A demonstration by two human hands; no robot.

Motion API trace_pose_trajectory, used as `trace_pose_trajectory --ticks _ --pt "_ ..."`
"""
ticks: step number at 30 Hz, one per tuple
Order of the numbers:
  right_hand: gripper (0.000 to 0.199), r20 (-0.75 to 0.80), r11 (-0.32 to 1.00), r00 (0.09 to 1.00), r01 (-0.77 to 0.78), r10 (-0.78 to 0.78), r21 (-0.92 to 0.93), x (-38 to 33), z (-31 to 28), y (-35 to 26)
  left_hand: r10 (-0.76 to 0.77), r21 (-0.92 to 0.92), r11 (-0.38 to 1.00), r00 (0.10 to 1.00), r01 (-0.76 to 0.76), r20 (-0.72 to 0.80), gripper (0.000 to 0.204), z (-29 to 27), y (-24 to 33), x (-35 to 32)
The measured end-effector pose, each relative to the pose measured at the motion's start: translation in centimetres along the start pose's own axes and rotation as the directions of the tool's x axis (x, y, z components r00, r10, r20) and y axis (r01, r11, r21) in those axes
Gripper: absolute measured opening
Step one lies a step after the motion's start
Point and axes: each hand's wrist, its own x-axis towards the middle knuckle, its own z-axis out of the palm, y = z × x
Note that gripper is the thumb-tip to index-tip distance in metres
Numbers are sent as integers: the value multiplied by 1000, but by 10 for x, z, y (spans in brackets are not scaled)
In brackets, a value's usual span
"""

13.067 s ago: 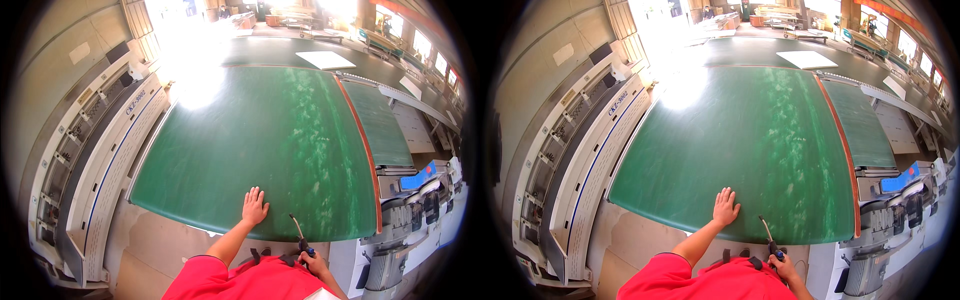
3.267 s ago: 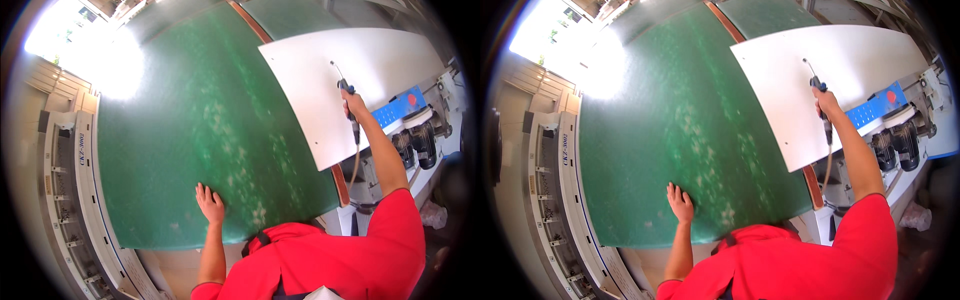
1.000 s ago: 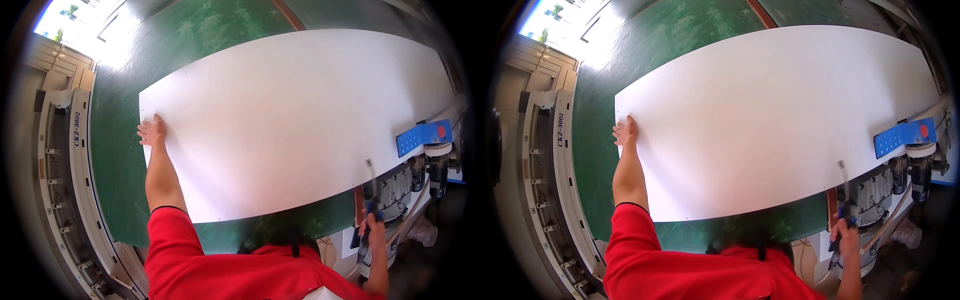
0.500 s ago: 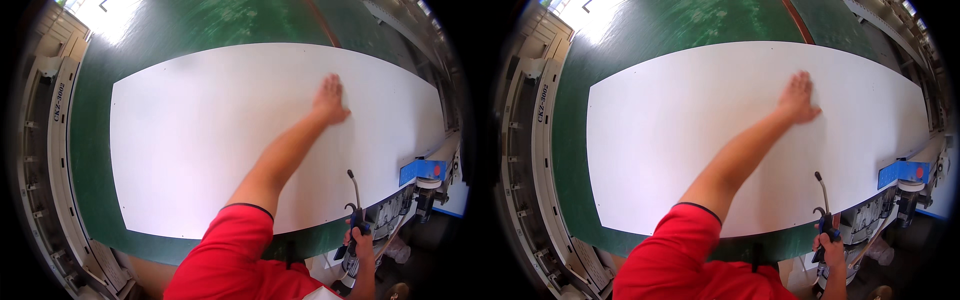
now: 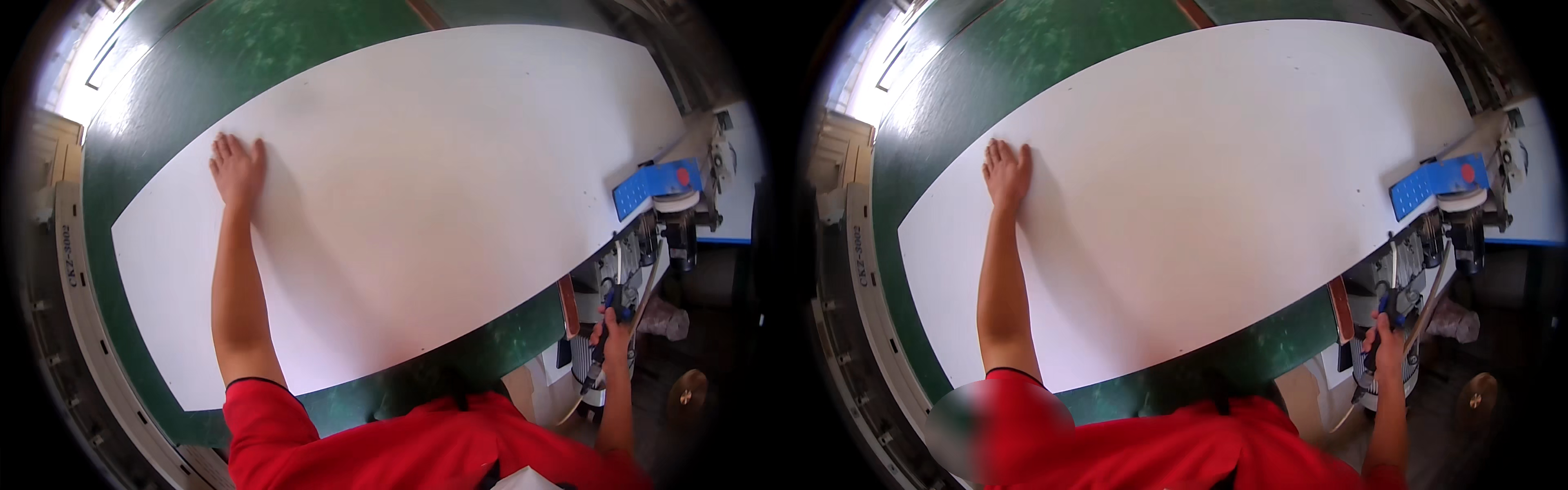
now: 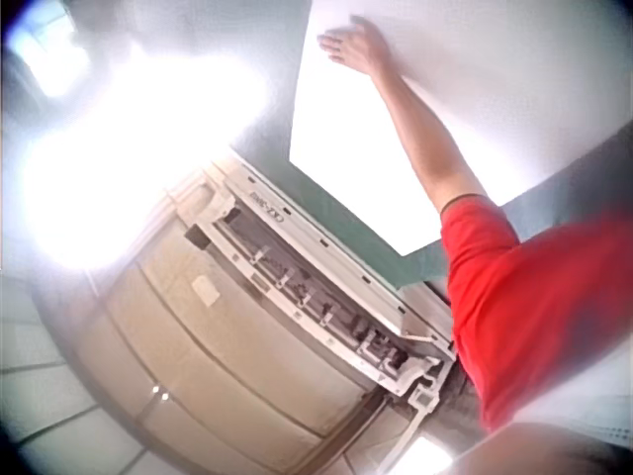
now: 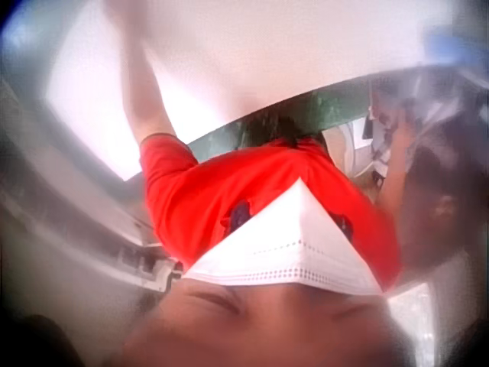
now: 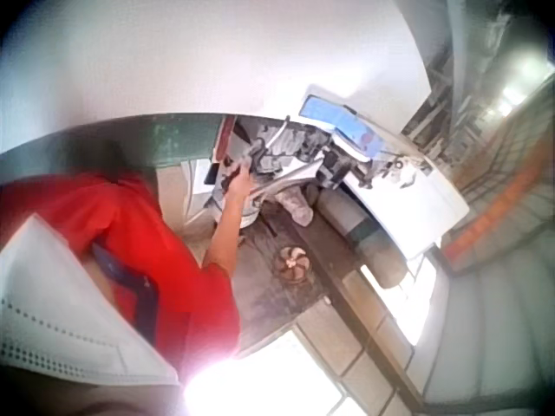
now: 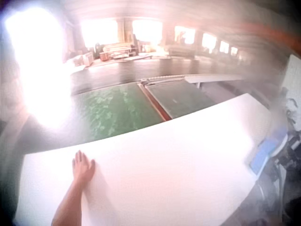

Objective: The person uses a handheld air blower to clean dust and debris from multiple white rectangular panels on a green workbench. They repeatedly pick up each panel, blow air across its surface, and place it back down or move it aside.

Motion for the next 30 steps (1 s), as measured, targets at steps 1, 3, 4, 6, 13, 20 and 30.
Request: trace_pose_trajectory --ticks 1,3,4,6,13,20,30 --pt "31 49 996 998 -22 27 -91 -7 -6 -2 167 27 986 986 -167 11 77 0 38 -21" --pt "32 281 959 934 -158 222 -235 -37 -1 -1 533 -131 839 846 -529 -4 74 -11 132 -92" --pt "32 472 904 803 -181 363 -386 -53 9 -13 700 -249 697 713 -673 33 73 -23 170 -135" --pt "32 463 919 843 -88 275 -385 -50 -3 -19 943 -506 302 330 -808 37 64 -37 219 -217" --pt "30 449 938 839 -186 307 -294 -39 -34 10 921 -422 374 382 -826 70 62 -36 208 -124" --pt "30 439 974 895 26 78 -226 -17 -21 6 391 -81 917 920 -390 1 70 10 170 70" --pt "30 474 960 880 116 19 -255 37 101 -77 351 -171 919 935 -355 -57 66 5 170 83"
